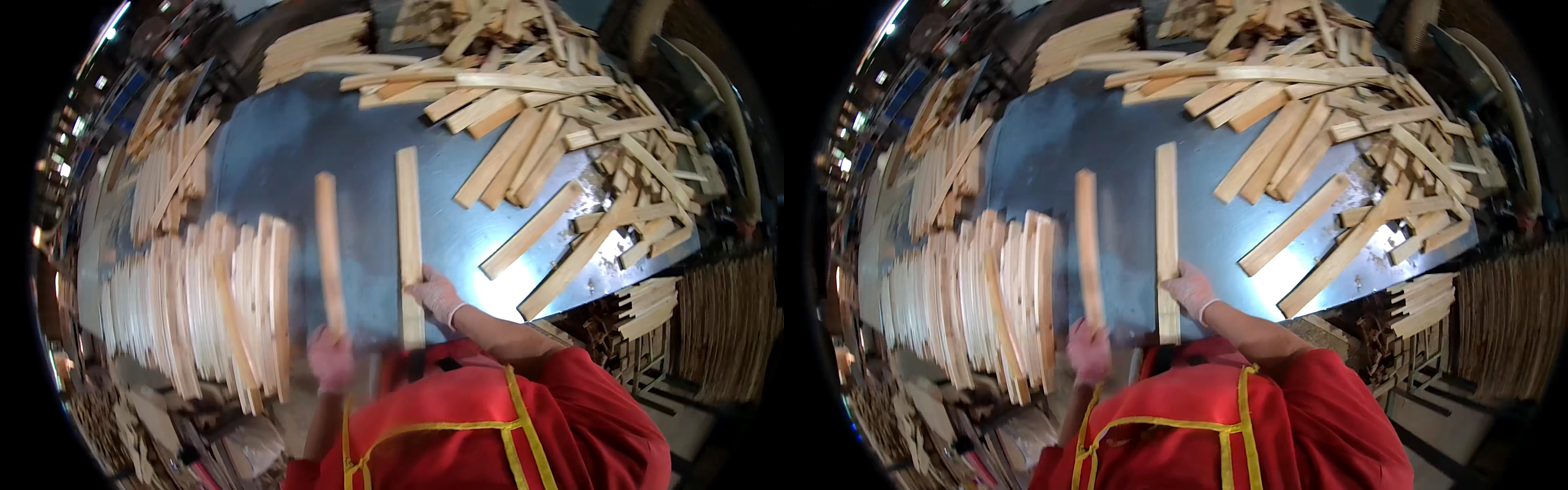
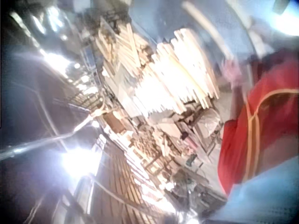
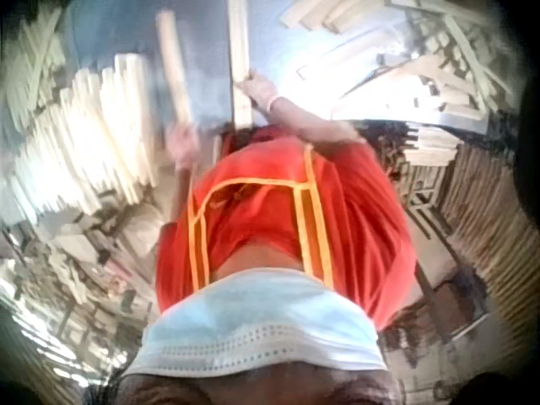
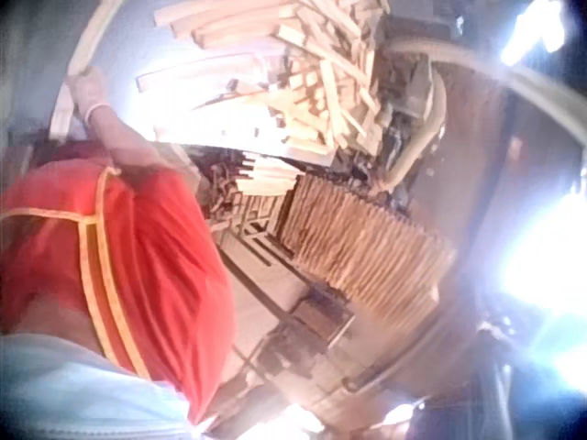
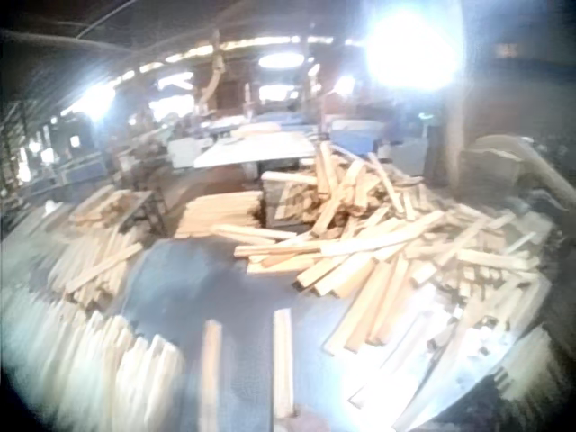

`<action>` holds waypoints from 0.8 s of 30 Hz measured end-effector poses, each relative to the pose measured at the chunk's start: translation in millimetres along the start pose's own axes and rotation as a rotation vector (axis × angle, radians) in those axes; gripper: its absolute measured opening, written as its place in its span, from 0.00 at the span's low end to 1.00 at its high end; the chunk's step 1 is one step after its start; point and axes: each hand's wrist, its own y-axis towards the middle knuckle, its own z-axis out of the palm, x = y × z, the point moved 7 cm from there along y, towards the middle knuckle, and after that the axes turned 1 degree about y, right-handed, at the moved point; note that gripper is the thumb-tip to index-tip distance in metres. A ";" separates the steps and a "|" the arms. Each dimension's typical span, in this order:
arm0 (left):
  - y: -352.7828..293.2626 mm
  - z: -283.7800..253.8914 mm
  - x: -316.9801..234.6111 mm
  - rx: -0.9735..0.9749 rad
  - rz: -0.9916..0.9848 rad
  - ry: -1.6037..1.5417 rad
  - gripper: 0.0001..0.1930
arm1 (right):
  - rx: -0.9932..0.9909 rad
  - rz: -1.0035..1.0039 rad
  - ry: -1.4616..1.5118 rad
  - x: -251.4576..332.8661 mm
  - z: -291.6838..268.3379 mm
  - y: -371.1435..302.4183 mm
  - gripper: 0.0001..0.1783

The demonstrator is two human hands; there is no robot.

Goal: The person sorts wooden planks on a metal table in a workshop. They pick up planks from a disorganized pile, inspect them, and place them into a neat stack. The person occasionally picks up planks from the floor and adds them to the stack.

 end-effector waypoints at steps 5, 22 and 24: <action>-33.7 -37.4 170.3 -0.068 -0.212 0.472 0.36 | 0.018 -0.055 0.146 8.3 -41.4 -21.7 0.32; 175.2 210.7 -265.6 0.225 0.403 0.093 0.37 | -0.982 -0.191 -0.267 177.4 -415.1 80.3 0.51; 205.3 248.9 -294.5 0.258 0.361 0.098 0.37 | -0.999 -0.177 -0.207 178.6 -393.7 83.9 0.53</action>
